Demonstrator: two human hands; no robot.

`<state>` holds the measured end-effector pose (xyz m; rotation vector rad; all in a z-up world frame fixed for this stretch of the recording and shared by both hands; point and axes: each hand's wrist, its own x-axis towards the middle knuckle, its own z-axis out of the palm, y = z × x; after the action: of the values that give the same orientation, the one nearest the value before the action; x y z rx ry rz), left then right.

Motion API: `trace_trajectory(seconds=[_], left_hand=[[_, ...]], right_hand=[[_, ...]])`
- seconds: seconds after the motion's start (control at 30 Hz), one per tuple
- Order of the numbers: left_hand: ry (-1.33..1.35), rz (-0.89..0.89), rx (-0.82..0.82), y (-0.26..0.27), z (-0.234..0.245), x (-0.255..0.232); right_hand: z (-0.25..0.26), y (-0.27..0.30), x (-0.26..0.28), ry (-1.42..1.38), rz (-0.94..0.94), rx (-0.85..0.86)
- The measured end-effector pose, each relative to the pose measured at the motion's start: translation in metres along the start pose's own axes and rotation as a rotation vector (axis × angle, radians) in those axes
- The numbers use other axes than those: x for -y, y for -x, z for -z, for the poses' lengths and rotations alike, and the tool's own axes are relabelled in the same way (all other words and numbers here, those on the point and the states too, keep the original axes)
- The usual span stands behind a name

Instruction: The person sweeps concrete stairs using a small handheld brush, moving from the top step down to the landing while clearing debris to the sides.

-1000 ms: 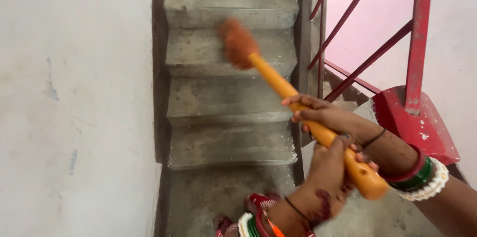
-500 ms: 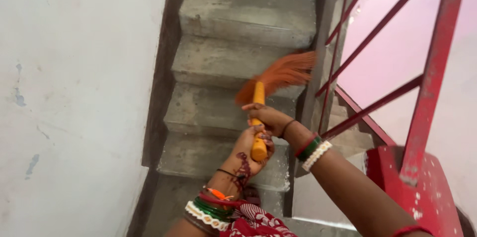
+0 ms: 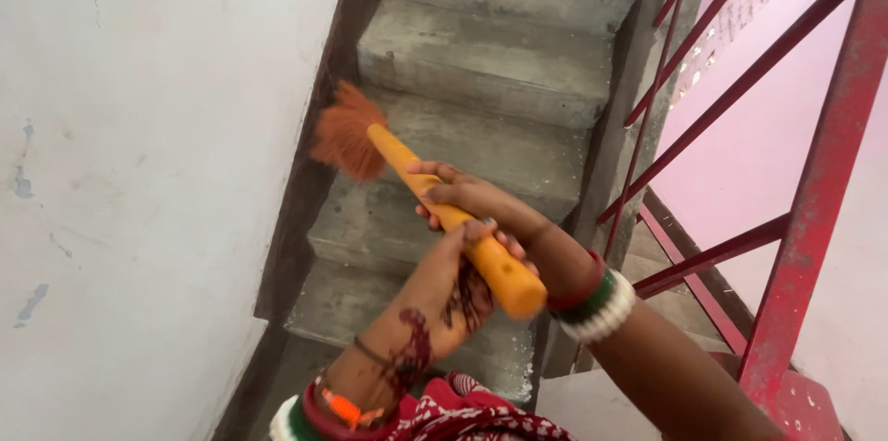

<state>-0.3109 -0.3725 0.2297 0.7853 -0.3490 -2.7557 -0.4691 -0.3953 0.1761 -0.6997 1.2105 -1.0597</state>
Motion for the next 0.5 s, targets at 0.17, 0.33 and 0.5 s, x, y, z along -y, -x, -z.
trace_trajectory(seconds=[0.17, 0.33, 0.5], left_hand=[[-0.174, 0.081, -0.053, 0.026, -0.013, 0.011], [-0.042, 0.281, 0.113, -0.013, 0.034, -0.046], [0.174, 0.460, 0.219, -0.038, 0.087, -0.107]], right_hand=[[-0.019, 0.052, 0.001, -0.225, 0.029, -0.148], [0.011, -0.003, -0.041, -0.624, 0.233, -0.037], [0.040, -0.124, -0.082, -0.824, 0.072, -0.517]])
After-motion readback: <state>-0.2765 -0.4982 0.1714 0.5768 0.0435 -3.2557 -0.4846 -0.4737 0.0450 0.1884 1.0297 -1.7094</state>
